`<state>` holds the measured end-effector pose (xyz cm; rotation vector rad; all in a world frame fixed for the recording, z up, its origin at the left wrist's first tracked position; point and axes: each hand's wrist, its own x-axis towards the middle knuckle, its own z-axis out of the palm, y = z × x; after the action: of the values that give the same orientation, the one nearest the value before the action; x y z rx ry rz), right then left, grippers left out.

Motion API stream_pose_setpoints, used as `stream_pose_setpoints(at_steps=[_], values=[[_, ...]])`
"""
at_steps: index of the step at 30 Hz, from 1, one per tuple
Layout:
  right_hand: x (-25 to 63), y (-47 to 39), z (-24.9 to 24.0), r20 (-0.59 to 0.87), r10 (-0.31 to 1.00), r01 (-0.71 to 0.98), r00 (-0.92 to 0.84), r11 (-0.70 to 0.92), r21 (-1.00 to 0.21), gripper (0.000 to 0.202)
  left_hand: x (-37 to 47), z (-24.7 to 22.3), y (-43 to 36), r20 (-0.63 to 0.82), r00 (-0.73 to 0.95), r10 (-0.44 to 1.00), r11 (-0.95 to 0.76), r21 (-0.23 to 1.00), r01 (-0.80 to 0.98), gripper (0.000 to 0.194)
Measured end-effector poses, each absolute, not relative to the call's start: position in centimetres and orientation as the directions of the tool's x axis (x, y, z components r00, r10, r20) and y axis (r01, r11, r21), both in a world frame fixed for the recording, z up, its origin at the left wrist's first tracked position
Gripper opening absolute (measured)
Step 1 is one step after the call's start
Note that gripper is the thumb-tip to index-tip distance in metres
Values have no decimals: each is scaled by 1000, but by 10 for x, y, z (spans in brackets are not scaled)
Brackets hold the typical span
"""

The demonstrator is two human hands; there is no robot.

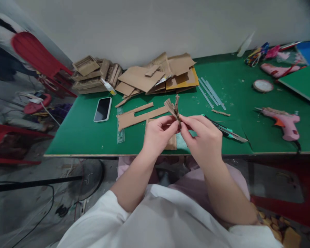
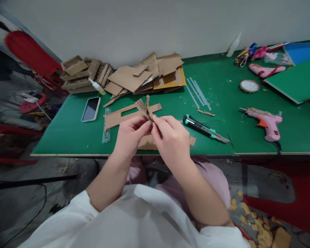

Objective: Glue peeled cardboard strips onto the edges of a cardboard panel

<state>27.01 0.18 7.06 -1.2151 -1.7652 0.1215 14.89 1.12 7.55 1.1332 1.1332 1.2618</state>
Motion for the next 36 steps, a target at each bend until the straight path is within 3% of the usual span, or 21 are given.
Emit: stream_pose_setpoints(at_steps=[6, 15, 26, 36], values=[[269, 1, 68, 649, 752, 726, -116, 510, -461, 26, 147, 71, 15, -20, 25, 999, 24, 987, -159, 19], [270, 2, 62, 599, 777, 719, -195, 528, -451, 28, 147, 61, 15, -88, 1, 996, 86, 973, -214, 20], [249, 4, 35, 653, 716, 800, -249, 532, -278, 27, 137, 40, 19, -214, -50, 975, 196, 950, -243, 14], [246, 7, 31, 612, 741, 778, -275, 546, -311, 30, 134, 38, 20, -211, -86, 974, 182, 948, -262, 17]])
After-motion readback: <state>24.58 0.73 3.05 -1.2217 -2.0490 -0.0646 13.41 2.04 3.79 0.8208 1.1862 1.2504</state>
